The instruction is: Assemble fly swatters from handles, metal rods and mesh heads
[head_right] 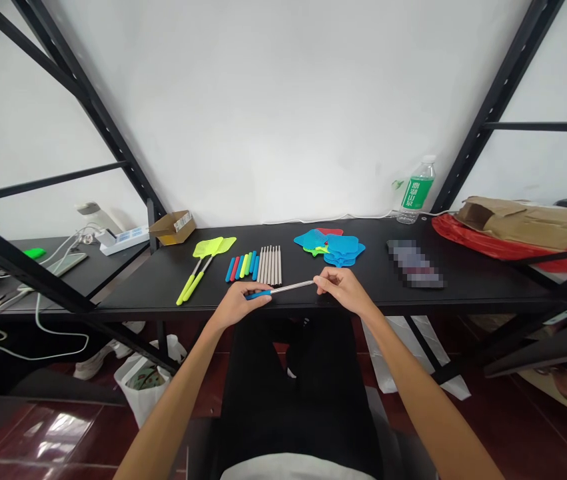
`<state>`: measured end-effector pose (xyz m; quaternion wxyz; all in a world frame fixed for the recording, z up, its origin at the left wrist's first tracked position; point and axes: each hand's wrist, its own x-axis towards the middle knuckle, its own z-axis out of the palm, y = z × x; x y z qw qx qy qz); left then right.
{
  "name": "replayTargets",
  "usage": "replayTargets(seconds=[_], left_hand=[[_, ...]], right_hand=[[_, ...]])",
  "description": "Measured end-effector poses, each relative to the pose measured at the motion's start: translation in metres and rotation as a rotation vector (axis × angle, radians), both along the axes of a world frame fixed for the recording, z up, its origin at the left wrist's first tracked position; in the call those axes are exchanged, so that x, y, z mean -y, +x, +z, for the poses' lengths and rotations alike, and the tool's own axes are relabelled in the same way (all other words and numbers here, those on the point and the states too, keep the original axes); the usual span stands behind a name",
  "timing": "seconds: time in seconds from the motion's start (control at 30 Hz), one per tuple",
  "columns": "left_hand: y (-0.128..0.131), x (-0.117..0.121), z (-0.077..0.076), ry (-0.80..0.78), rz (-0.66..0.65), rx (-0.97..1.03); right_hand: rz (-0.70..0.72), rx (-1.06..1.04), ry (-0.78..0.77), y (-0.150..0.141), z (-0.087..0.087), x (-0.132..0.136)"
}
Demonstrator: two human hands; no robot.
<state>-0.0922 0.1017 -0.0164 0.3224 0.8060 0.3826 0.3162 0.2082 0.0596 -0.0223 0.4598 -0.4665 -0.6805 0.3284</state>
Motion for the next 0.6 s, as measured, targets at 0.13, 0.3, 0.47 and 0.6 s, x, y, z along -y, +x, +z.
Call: replayTargets(seconds=[0.13,0.3,0.47,0.6], left_hand=[[0.0,0.0,0.0,0.0,0.001,0.001],[0.0,0.0,-0.001,-0.001,0.016,0.003],[-0.001,0.0,-0.001,0.007,0.014,-0.012],[-0.001,0.0,0.001,0.012,0.005,-0.033]], right_hand=[[0.019,-0.015,-0.006,-0.002,0.001,0.0],[0.006,-0.14,-0.048,-0.001,-0.004,-0.002],[-0.017,-0.142,-0.015,0.002,-0.009,-0.006],[-0.013,-0.084,-0.004,0.001,-0.009,-0.005]])
